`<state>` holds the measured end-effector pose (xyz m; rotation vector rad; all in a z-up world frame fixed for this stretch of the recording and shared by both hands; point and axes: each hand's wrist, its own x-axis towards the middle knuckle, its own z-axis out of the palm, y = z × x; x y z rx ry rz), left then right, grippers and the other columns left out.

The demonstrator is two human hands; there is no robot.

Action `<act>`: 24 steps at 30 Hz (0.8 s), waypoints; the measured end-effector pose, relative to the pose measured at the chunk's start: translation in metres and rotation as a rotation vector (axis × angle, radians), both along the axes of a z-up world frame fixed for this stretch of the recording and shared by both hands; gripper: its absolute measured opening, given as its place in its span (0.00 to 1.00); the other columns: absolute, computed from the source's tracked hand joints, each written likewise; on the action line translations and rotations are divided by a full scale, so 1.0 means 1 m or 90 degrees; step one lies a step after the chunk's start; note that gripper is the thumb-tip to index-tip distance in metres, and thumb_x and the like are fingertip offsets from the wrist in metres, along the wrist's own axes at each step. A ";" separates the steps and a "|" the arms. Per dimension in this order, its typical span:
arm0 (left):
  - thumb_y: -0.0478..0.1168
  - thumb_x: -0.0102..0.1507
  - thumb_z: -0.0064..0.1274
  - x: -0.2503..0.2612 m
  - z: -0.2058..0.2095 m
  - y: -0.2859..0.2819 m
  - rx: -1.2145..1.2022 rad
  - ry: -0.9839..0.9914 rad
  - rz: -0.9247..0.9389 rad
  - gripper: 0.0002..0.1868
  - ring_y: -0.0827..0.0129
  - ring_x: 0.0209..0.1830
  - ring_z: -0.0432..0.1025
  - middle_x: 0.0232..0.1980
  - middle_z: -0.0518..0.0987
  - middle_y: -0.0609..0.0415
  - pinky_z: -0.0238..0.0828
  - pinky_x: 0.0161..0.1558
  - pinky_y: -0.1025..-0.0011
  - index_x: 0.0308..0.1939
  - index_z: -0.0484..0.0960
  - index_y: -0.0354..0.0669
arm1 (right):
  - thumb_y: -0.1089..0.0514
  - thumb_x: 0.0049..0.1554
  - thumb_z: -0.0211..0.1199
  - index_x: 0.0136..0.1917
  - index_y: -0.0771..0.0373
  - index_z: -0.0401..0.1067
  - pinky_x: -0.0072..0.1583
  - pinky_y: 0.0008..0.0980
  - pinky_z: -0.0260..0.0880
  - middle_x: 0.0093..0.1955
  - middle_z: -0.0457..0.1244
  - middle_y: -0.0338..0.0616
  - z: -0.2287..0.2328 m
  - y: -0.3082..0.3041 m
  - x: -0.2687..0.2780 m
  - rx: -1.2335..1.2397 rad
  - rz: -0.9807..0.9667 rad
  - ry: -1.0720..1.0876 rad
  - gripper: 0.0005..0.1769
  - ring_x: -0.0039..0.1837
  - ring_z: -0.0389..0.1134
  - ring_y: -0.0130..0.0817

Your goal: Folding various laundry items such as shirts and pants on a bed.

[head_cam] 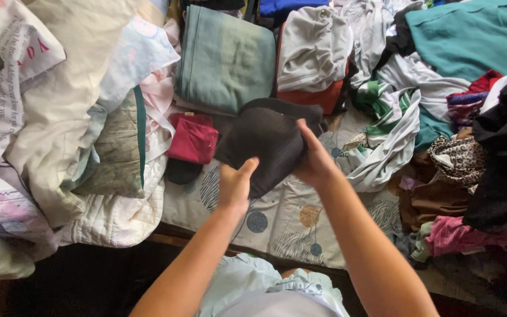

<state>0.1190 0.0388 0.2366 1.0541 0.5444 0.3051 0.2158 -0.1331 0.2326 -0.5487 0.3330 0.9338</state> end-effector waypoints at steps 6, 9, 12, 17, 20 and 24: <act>0.43 0.59 0.66 0.007 -0.026 0.020 -0.190 0.217 -0.076 0.39 0.59 0.57 0.69 0.67 0.71 0.36 0.65 0.66 0.47 0.69 0.65 0.33 | 0.58 0.61 0.61 0.58 0.67 0.74 0.63 0.42 0.70 0.56 0.70 0.46 -0.006 -0.008 0.010 -0.179 -0.087 -0.163 0.14 0.58 0.71 0.40; 0.54 0.58 0.63 0.003 -0.006 0.033 -0.416 0.247 -0.152 0.43 0.52 0.58 0.68 0.70 0.69 0.38 0.64 0.63 0.38 0.70 0.63 0.41 | 0.62 0.60 0.62 0.55 0.68 0.74 0.60 0.38 0.73 0.53 0.71 0.46 -0.009 0.000 -0.001 -0.126 -0.183 -0.181 0.11 0.55 0.72 0.39; 0.58 0.55 0.62 -0.003 -0.010 0.060 -0.606 0.103 -0.306 0.42 0.47 0.63 0.70 0.67 0.74 0.46 0.68 0.59 0.42 0.69 0.69 0.45 | 0.62 0.59 0.64 0.60 0.66 0.70 0.60 0.36 0.74 0.55 0.69 0.46 0.001 0.016 -0.022 -0.170 -0.178 -0.180 0.16 0.57 0.72 0.38; 0.41 0.54 0.65 -0.008 -0.013 0.104 -0.241 0.160 -0.300 0.35 0.58 0.61 0.74 0.61 0.80 0.48 0.69 0.63 0.56 0.64 0.76 0.34 | 0.50 0.56 0.63 0.69 0.62 0.65 0.58 0.38 0.70 0.62 0.67 0.45 0.018 0.018 -0.035 -0.280 0.114 -0.126 0.29 0.61 0.70 0.37; 0.38 0.53 0.65 -0.018 0.006 0.127 -0.109 0.058 -0.258 0.35 0.64 0.61 0.74 0.62 0.80 0.52 0.68 0.65 0.62 0.64 0.77 0.36 | 0.39 0.55 0.59 0.70 0.58 0.63 0.60 0.44 0.71 0.63 0.66 0.46 0.022 0.021 -0.031 -0.398 0.156 0.001 0.35 0.63 0.70 0.40; 0.37 0.52 0.66 -0.027 -0.016 0.136 -0.032 0.072 -0.275 0.34 0.65 0.60 0.75 0.61 0.81 0.52 0.68 0.65 0.64 0.63 0.79 0.33 | 0.37 0.54 0.60 0.73 0.53 0.59 0.59 0.51 0.70 0.66 0.62 0.43 0.004 0.033 -0.035 -0.456 0.094 -0.069 0.38 0.64 0.66 0.37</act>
